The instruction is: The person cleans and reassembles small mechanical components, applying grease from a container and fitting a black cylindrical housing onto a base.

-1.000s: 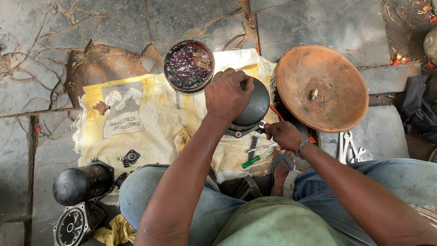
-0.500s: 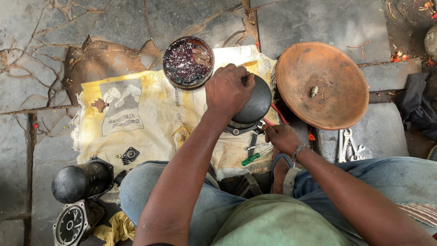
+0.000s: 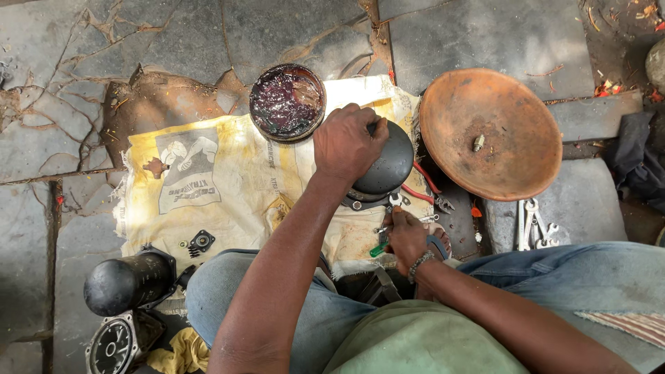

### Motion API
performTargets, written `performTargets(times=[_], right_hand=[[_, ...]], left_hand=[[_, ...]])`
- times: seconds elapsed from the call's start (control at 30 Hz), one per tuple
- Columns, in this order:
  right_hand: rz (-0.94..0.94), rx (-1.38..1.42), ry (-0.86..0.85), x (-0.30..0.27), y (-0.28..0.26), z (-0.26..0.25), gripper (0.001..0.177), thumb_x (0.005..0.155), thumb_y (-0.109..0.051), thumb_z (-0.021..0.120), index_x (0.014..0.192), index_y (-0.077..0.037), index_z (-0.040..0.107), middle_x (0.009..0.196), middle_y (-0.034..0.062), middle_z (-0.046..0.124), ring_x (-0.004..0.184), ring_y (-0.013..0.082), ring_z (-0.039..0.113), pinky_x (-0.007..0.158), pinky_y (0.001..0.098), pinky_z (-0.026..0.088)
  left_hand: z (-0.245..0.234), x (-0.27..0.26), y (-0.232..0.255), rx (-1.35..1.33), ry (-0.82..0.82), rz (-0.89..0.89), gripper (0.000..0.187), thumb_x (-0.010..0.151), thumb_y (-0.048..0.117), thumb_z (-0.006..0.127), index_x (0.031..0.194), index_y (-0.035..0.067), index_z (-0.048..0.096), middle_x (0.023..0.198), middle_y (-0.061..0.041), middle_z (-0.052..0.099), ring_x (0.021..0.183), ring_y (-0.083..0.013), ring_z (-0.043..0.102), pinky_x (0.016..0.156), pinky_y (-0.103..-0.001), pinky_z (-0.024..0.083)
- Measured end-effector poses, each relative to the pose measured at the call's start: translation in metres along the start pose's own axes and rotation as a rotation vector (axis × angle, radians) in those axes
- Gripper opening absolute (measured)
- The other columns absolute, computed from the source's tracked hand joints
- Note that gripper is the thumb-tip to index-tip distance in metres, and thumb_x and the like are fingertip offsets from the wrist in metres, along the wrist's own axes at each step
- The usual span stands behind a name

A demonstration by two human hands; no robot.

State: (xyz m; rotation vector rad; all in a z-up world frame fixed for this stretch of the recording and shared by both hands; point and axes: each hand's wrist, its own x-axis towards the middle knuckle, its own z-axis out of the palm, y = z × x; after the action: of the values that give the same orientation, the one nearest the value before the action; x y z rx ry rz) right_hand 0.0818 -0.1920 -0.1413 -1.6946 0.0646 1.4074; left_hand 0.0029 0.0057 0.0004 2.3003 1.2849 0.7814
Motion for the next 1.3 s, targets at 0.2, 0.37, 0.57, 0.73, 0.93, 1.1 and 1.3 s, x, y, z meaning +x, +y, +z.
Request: performTargets(times=[0.2,0.37,0.57,0.73,0.93,1.1,1.3], right_hand=[[-0.146,-0.96,-0.025,0.017,-0.074,-0.037,0.062,0.1,-0.055,0.053,0.071,-0.005,0.075,0.051,0.0114,0.062,0.039,0.0191,0.058,0.051,0.036,0.051],[-0.449,-1.33,-0.31,0.051,-0.106,-0.051,0.061,0.091,-0.061,0.059,0.068,-0.009,0.081,0.053,0.0014,0.067,0.053,0.0166,0.067,0.057,0.0373,0.053],[-0.288,-0.96,0.04,0.036,-0.037,-0.04,0.059,0.099,-0.059,0.056,0.074,-0.009,0.077,0.053,0.0078,0.058,0.05,0.0168,0.059,0.056,0.0362,0.048],[0.035,-0.072,-0.036,0.002,0.017,-0.009,0.042,0.101,-0.045,0.058,0.083,-0.008,0.065,0.063,0.0017,0.047,0.049,0.013,0.043,0.047,0.0322,0.045],[-0.202,-0.827,-0.083,0.014,-0.04,-0.039,0.06,0.1,-0.052,0.054,0.073,-0.002,0.073,0.052,0.0061,0.053,0.042,0.0179,0.056,0.048,0.0368,0.05],[-0.277,-1.229,-0.296,0.036,-0.095,-0.045,0.061,0.096,-0.059,0.056,0.073,-0.008,0.079,0.047,0.0083,0.056,0.044,0.0157,0.058,0.055,0.0352,0.05],[-0.242,-1.288,-0.462,0.048,-0.1,-0.044,0.056,0.094,-0.057,0.06,0.073,-0.009,0.079,0.049,0.0044,0.059,0.047,0.0137,0.058,0.054,0.0356,0.049]], left_hand=[[0.003,-0.006,-0.004,-0.027,0.036,0.002,0.019,0.084,0.029,0.078,0.081,0.01,0.078,0.078,-0.007,0.071,0.071,-0.0244,0.07,0.064,-0.041,0.056],[0.001,-0.004,-0.001,-0.023,0.056,0.011,0.018,0.084,0.028,0.078,0.08,0.011,0.078,0.078,-0.007,0.071,0.072,-0.0258,0.07,0.065,-0.041,0.056],[0.002,-0.001,-0.002,-0.02,-0.015,-0.045,0.02,0.085,0.029,0.077,0.079,0.01,0.077,0.077,-0.006,0.071,0.07,-0.0239,0.07,0.063,-0.04,0.056],[0.003,0.004,0.002,0.006,-0.122,-0.072,0.024,0.086,0.033,0.079,0.077,0.01,0.078,0.076,-0.006,0.071,0.068,-0.0218,0.071,0.062,-0.04,0.057],[0.006,0.001,-0.005,-0.025,-0.008,-0.007,0.021,0.084,0.031,0.078,0.079,0.011,0.078,0.079,-0.006,0.073,0.07,-0.023,0.072,0.063,-0.04,0.057],[0.011,-0.001,0.011,0.039,-0.029,-0.089,0.021,0.087,0.031,0.075,0.083,0.01,0.076,0.083,-0.008,0.072,0.076,-0.0261,0.071,0.065,-0.043,0.057],[0.007,-0.005,0.015,0.081,-0.066,-0.107,0.027,0.087,0.035,0.075,0.082,0.009,0.074,0.081,-0.009,0.068,0.079,-0.0268,0.07,0.065,-0.044,0.056]])
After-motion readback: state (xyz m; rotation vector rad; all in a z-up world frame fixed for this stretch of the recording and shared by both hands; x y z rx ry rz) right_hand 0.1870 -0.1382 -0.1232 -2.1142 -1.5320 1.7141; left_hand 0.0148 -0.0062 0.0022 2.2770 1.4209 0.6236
